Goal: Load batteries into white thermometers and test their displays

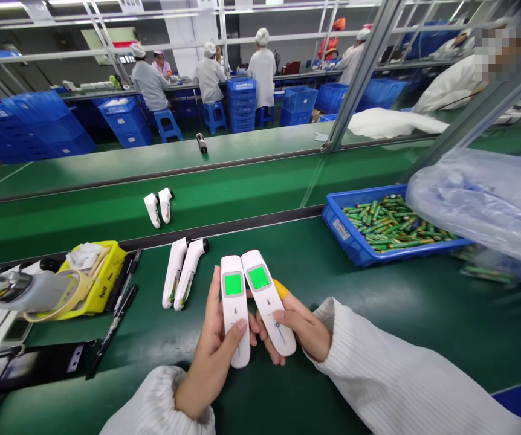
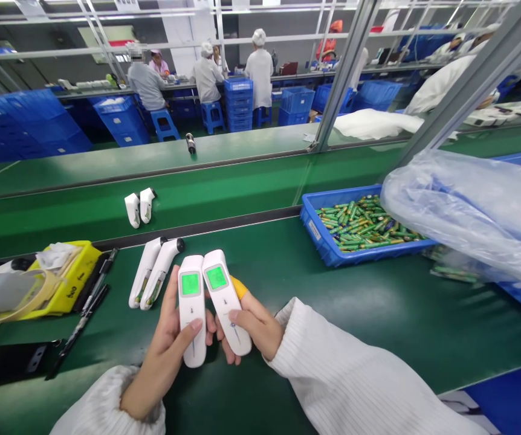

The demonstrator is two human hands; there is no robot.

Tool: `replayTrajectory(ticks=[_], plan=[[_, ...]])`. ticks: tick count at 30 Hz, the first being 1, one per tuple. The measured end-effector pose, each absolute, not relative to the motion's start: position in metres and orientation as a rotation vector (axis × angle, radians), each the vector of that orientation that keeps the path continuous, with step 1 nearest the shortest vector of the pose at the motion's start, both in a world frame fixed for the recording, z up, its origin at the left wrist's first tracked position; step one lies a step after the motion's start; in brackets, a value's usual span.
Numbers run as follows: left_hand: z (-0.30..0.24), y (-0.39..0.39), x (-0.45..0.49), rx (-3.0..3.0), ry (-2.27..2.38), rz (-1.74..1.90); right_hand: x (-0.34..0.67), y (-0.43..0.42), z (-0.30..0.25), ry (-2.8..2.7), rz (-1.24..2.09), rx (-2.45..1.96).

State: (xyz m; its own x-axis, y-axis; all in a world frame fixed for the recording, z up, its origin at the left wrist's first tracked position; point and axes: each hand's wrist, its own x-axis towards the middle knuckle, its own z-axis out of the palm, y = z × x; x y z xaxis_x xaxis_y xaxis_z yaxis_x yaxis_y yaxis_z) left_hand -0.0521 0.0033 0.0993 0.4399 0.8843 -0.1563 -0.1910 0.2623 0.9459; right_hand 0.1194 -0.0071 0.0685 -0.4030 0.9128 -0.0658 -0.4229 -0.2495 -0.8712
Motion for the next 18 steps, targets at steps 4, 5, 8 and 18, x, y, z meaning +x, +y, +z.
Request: replayTrajectory(ticks=[4, 5, 8, 18], plan=[[0.0950, 0.0053, -0.0543, 1.096, 0.797, 0.842, 0.1167, -0.0103, 0.0709, -1.029, 1.739, -0.775], [0.0941, 0.0057, -0.0547, 1.095, 0.806, 0.843, 0.1159, -0.0111, 0.0716, -1.038, 1.718, -0.783], [0.0930, 0.0062, -0.0554, 1.092, 0.837, 0.837, 0.1148, -0.0123, 0.0723, -1.047, 1.712, -0.778], [0.0928, 0.0055, -0.0553, 1.105, 0.820, 0.840, 0.1133, -0.0127, 0.0701, -1.052, 1.695, -0.761]])
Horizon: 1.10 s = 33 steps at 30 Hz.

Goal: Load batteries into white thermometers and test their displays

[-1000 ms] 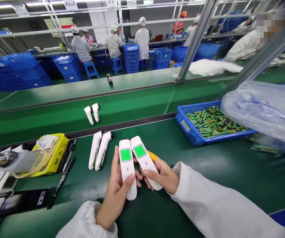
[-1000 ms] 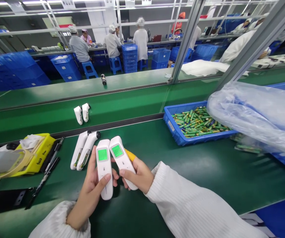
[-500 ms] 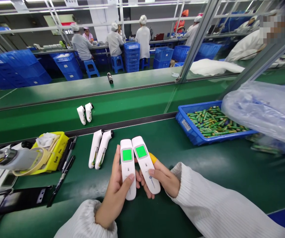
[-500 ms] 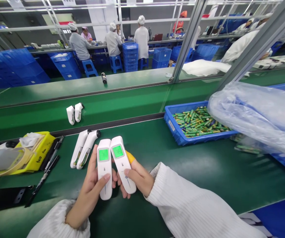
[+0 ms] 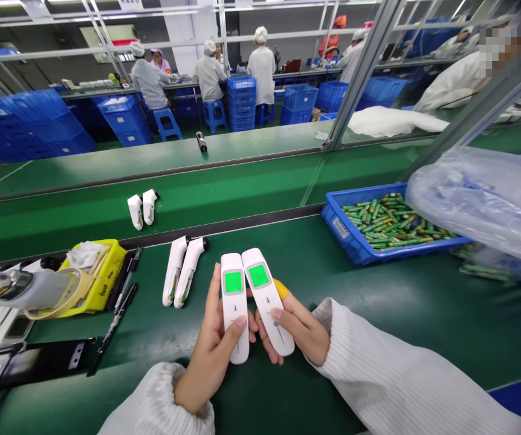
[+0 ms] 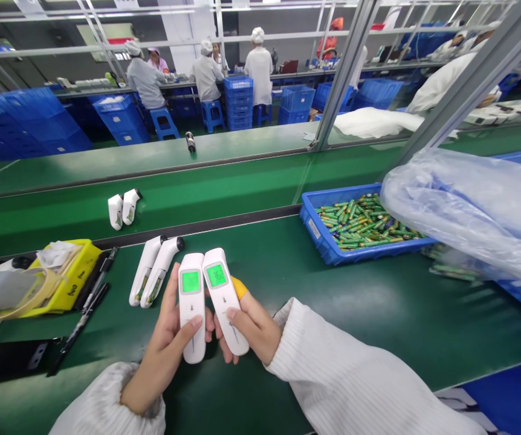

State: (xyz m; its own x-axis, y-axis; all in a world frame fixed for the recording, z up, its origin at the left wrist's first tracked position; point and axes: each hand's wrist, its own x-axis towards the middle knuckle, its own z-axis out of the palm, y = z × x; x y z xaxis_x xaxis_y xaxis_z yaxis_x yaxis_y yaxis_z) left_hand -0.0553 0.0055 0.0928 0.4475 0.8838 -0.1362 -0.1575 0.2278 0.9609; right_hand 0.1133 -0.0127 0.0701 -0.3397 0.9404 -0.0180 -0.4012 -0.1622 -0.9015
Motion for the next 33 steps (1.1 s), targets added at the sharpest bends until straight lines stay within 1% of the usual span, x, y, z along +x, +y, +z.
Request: replayTrajectory(ticks=[15, 24, 33], plan=[[0.0847, 0.0083, -0.0554, 1.029, 0.709, 0.867, 0.1134, -0.0122, 0.0691, -1.005, 1.727, -0.829], [0.0860, 0.0072, -0.0550, 0.969, 0.669, 0.827, 0.1147, -0.0086, 0.0665, -1.027, 1.696, -0.849], [0.0903, 0.0095, -0.0562, 1.034, 0.664, 0.776, 0.1157, -0.0080, 0.0657, -1.049, 1.672, -0.906]])
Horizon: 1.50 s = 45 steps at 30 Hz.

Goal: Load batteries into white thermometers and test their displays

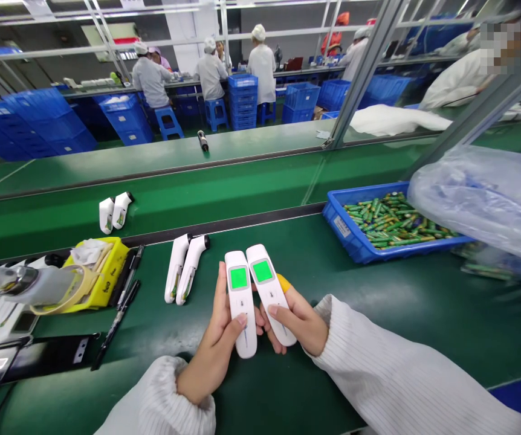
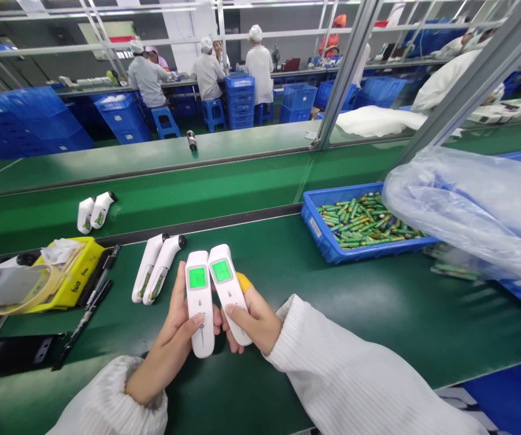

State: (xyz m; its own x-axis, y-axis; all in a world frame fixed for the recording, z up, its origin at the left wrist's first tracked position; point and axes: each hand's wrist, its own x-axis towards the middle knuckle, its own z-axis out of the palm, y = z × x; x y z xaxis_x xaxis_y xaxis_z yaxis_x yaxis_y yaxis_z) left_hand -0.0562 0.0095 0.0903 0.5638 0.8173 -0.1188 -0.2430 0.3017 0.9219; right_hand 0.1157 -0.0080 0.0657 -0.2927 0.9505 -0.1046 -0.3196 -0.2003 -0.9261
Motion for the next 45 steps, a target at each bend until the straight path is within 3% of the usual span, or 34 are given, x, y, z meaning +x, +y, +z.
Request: replayTrajectory(ticks=[45], plan=[[0.088, 0.012, -0.051, 1.019, 0.764, 0.851, 0.118, 0.004, 0.071, -0.816, 1.794, -0.812]])
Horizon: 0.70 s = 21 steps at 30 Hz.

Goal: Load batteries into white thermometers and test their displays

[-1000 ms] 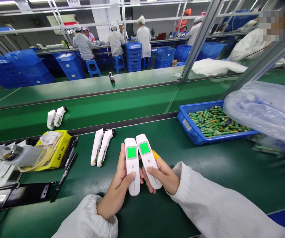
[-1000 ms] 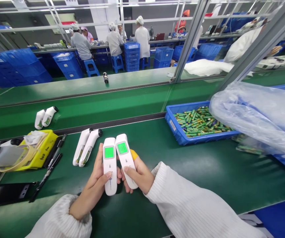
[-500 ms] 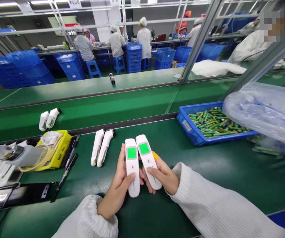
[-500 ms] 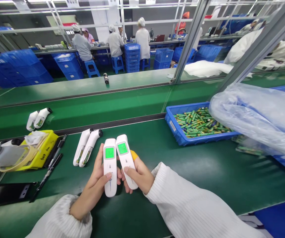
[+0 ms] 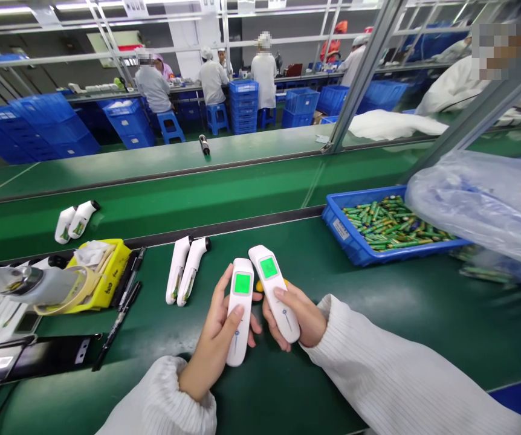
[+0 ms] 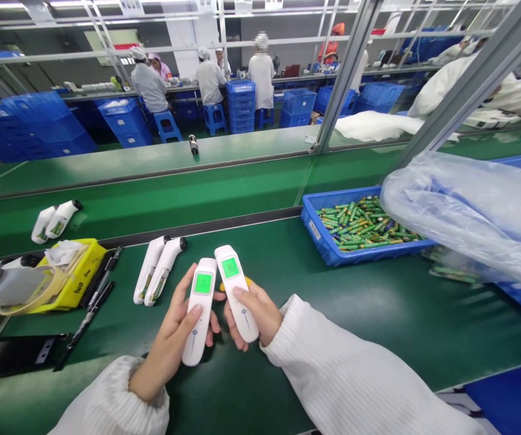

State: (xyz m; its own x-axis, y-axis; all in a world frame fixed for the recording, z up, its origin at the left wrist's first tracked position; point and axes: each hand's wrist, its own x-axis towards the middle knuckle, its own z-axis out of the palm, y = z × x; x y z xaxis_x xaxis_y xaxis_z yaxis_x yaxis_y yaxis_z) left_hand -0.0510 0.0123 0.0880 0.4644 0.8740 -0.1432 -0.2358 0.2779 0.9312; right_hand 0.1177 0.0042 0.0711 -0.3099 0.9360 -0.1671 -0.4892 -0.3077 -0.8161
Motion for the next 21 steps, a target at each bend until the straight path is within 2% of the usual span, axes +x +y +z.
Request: replayTrajectory(ticks=[6, 13, 21], plan=[[0.0897, 0.0185, -0.0497, 0.884, 0.861, 0.932, 0.1215, 0.0117, 0.0695, -0.729, 1.926, -0.829], [0.0944, 0.0211, -0.0531, 0.776, 0.867, 0.930, 0.1215, 0.0125, 0.0701, -0.694, 1.925, -0.832], [0.0876, 0.0206, -0.0541, 0.950, 0.891, 1.005, 0.1164, 0.0058, 0.0697, -0.843, 1.917, -0.738]])
